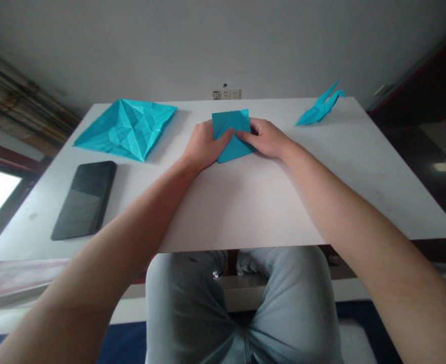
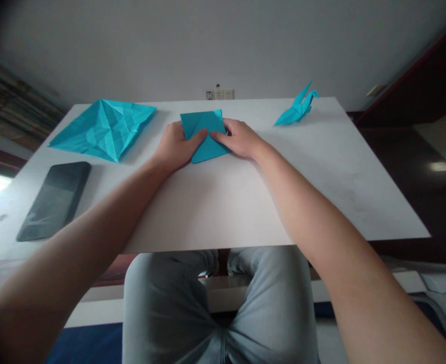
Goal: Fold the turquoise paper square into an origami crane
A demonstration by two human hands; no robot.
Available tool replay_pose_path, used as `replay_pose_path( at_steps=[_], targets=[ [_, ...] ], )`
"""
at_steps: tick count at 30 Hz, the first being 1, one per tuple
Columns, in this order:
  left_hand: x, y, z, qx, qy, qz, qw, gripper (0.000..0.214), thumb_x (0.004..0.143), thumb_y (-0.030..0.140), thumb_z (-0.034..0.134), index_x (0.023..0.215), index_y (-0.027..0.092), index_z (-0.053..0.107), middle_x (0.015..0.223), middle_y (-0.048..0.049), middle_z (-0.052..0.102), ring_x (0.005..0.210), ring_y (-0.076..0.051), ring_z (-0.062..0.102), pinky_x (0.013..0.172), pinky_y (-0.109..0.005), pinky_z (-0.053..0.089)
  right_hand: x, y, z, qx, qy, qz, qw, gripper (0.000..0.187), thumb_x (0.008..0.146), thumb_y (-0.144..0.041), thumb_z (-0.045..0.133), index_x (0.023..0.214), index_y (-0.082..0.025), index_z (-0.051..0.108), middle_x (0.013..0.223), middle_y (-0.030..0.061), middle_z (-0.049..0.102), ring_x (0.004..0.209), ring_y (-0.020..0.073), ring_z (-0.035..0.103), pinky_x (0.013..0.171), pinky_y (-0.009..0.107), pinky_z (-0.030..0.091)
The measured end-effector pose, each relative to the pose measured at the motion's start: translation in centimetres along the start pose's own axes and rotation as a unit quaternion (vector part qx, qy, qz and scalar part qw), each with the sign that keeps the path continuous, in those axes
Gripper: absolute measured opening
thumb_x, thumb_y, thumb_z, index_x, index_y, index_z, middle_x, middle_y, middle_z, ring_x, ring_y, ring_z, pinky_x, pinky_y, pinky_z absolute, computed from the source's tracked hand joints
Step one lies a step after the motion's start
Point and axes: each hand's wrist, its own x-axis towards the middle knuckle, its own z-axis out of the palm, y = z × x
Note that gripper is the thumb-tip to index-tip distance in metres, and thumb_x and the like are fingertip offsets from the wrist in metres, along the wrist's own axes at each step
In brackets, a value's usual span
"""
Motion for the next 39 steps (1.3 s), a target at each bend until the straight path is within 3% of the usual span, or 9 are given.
replay_pose_path(
  at_steps=[18,30,39],
  targets=[
    [0.1,-0.2,0.2,0.027,-0.003,-0.001,1.000,0.049,0.118,0.034,0.083,0.078,0.028,0.057,0.083,-0.0036,0.076,0.085,-0.025,0.072,0.094,-0.042,0.063,-0.1,-0.4,-0.1,-0.002,-0.005,-0.003,1.000,0.049,0.115,-0.074,0.088,0.125,-0.027,0.095,0.134,0.0084,0.098,0.126,0.0401,0.087,0.118,0.058,0.071],
    [0.0,0.1,0.1,0.042,-0.009,0.001,0.999,0.051,0.118,0.041,0.080,0.077,0.029,0.053,0.080,-0.0022,0.070,0.083,-0.025,0.069,0.091,-0.043,0.062,-0.2,-0.7,-0.1,0.004,-0.008,0.006,1.000,0.054,0.112,-0.080,0.089,0.124,-0.028,0.094,0.130,0.0084,0.098,0.127,0.0406,0.086,0.121,0.059,0.070],
    [0.0,-0.2,0.1,0.012,-0.008,0.016,1.000,0.046,0.118,0.042,0.082,0.080,0.029,0.059,0.076,-0.0040,0.067,0.086,-0.028,0.070,0.094,-0.043,0.062,-0.3,-1.0,-0.2,0.014,-0.006,0.012,1.000,0.048,0.108,-0.073,0.097,0.123,-0.028,0.092,0.124,0.0094,0.095,0.130,0.0421,0.083,0.126,0.062,0.069]
  ],
)
